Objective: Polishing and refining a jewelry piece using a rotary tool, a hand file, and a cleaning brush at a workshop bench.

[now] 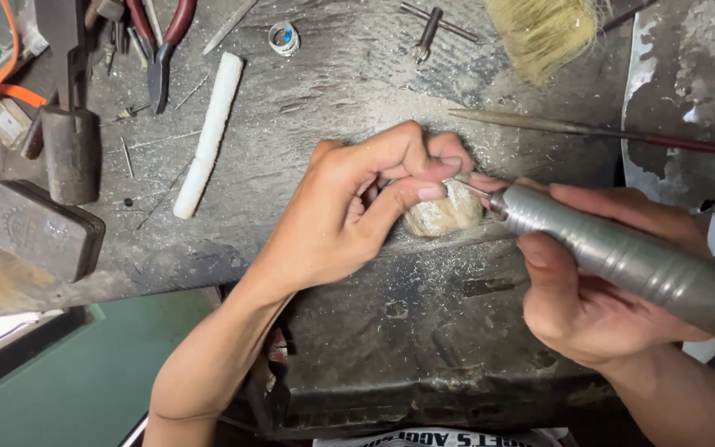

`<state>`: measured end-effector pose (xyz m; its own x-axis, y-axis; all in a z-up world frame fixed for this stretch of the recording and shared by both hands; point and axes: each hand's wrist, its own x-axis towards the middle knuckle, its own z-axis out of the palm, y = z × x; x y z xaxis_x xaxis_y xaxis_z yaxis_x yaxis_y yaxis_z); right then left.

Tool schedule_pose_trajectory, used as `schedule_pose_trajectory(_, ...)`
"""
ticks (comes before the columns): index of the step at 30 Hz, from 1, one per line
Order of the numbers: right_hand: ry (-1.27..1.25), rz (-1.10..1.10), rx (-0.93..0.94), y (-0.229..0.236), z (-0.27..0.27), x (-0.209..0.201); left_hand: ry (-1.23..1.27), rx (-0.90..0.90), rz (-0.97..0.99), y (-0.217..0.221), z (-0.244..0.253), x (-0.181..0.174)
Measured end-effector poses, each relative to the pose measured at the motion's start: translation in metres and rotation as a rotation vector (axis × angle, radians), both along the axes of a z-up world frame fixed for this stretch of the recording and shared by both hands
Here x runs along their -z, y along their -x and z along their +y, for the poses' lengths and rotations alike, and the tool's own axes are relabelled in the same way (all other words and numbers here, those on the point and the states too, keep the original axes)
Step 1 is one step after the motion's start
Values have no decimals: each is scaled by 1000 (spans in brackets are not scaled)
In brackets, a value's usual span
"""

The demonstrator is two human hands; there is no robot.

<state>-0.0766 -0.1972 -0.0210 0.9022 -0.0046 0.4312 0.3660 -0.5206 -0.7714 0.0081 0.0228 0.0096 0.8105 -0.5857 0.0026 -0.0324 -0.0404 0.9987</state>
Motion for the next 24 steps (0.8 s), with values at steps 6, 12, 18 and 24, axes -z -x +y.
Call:
schedule_pose_trajectory(6,-25,-28,-3,-3,1,2,-49,-7,-19,0,-1,1)
schedule_pose_trajectory(12,-50,-37,-44,-4,1,0,-73,-14,-43,2,-1,4)
schedule_pose_trajectory(18,-56,23,29,2,3,-1,-60,-13,2,3,-2,3)
schedule_pose_trajectory(24,-68,-10,-10,0,2,3,-3,-11,1,2,-3,2)
